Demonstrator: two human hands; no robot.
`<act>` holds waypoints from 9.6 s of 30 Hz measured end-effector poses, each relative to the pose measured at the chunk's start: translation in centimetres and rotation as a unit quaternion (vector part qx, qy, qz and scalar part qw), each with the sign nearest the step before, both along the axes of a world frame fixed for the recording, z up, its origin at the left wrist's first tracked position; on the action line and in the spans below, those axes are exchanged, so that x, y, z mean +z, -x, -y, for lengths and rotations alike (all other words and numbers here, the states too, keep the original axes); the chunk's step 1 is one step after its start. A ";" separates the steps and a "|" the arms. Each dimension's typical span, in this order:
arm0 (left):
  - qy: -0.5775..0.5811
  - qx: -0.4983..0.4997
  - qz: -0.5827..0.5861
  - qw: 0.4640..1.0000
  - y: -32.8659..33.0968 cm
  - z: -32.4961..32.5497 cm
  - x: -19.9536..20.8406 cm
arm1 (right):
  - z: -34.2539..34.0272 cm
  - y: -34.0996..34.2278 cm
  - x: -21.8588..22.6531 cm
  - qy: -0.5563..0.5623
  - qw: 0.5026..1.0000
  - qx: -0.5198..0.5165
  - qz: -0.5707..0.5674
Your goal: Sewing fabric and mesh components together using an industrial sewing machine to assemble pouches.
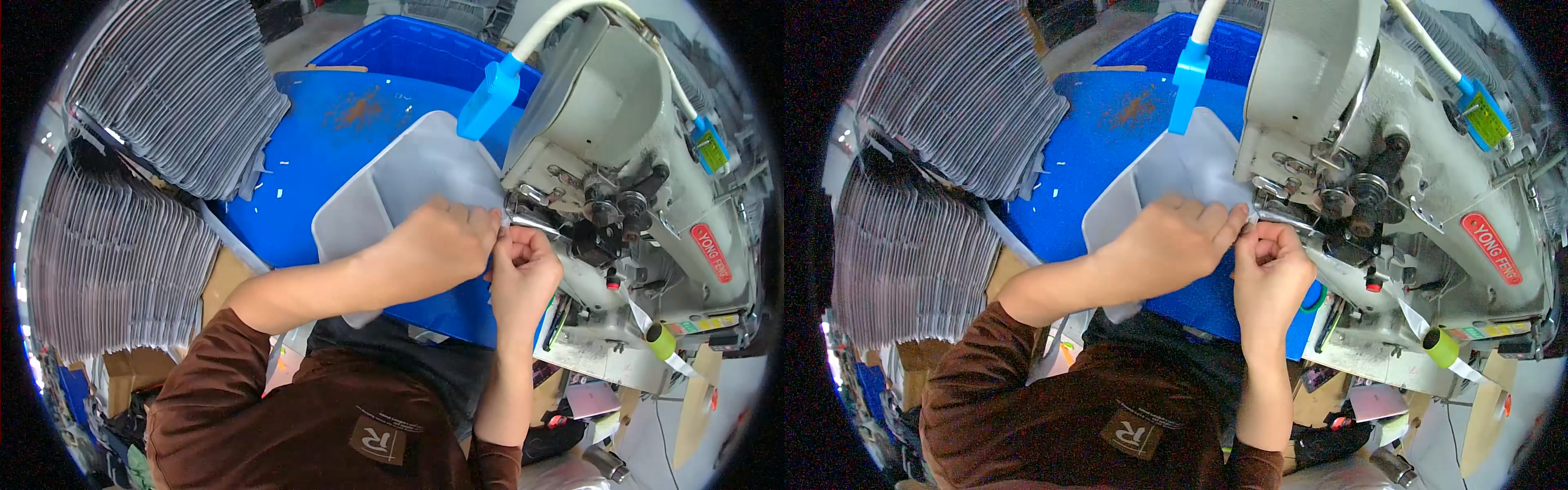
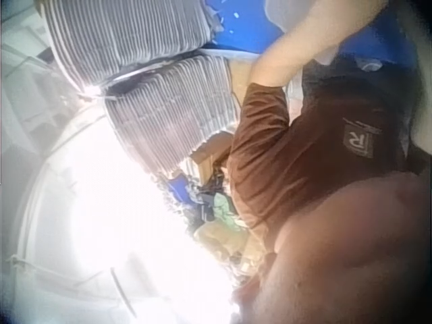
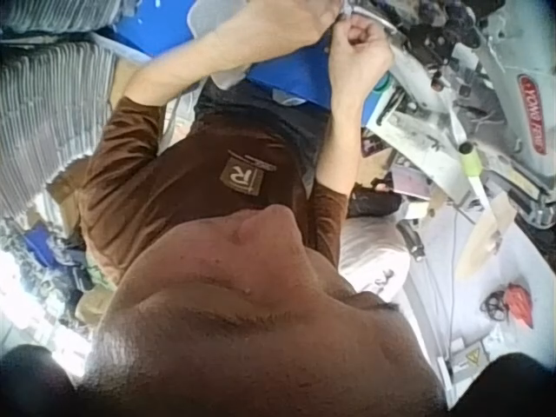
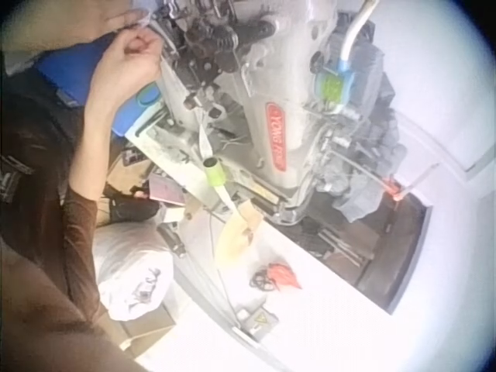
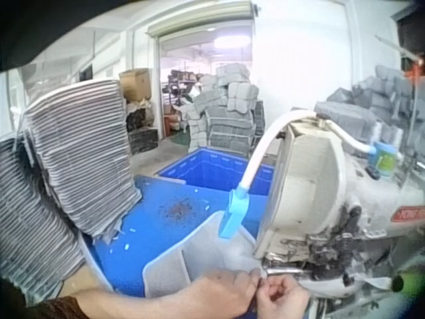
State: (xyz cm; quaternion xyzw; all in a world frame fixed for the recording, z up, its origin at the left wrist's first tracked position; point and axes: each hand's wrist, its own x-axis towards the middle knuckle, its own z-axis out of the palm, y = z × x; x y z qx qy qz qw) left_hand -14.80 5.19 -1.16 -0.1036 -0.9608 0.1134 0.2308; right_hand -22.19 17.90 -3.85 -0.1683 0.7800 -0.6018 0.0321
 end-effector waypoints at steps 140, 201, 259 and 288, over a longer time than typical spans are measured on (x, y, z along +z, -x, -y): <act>-0.891 0.082 0.151 0.421 -2.7 13.9 -5.6 | -7.8 0.2 -10.3 -0.498 0.826 0.048 -0.258; -0.262 0.188 0.189 0.928 -3.3 11.7 -12.6 | -2.8 -5.2 -7.2 -0.206 0.846 0.326 -0.369; 0.082 0.478 -0.290 0.825 -16.6 29.7 23.0 | -3.7 -5.1 -11.8 -0.173 0.861 0.345 -0.332; -0.302 0.359 -0.306 0.829 -18.1 20.7 31.0 | -3.0 -4.8 -5.7 -0.217 0.875 0.330 -0.282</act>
